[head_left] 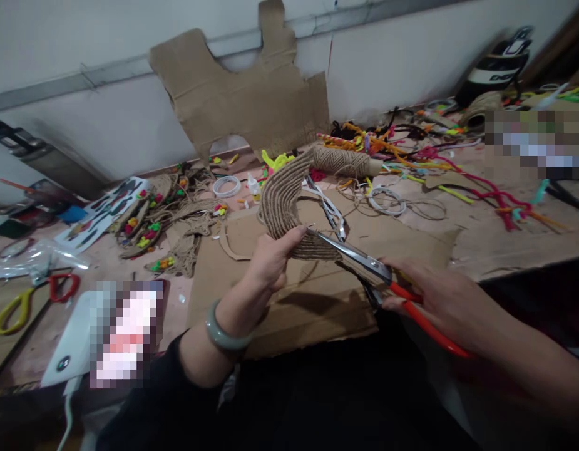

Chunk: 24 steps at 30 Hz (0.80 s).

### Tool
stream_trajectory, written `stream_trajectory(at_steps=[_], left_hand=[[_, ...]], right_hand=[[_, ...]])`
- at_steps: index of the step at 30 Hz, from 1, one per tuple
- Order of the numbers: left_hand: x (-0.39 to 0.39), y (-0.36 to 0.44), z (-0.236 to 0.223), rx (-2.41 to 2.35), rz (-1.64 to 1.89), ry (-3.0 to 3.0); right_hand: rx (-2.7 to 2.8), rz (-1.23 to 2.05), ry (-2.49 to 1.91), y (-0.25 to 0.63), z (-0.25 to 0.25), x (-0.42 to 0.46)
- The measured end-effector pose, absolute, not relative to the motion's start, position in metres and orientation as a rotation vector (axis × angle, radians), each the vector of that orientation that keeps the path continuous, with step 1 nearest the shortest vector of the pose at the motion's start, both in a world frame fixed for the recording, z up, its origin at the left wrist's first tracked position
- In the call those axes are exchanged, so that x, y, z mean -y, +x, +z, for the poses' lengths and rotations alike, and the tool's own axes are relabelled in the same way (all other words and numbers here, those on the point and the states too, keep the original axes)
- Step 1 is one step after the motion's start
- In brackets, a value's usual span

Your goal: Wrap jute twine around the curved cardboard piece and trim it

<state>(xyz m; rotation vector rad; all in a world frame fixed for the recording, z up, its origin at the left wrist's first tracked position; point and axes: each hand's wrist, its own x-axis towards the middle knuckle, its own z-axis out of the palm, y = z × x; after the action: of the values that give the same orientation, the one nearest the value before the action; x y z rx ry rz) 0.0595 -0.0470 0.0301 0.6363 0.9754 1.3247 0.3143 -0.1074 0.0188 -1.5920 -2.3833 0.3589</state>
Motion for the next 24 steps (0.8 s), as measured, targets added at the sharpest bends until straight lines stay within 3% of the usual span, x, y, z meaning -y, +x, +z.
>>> stream_trajectory(at_steps=[8, 24], left_hand=[[0.0466, 0.0607, 0.028, -1.0, 1.325, 0.656], [0.047, 0.0598, 0.0299, -0.925, 1.371, 0.665]], right_hand=[[2.417, 0.309, -1.608, 0.3132, 0.0173, 0.1067], [2.324, 0.511, -1.519, 0.3075, 0.0202, 0.1026]])
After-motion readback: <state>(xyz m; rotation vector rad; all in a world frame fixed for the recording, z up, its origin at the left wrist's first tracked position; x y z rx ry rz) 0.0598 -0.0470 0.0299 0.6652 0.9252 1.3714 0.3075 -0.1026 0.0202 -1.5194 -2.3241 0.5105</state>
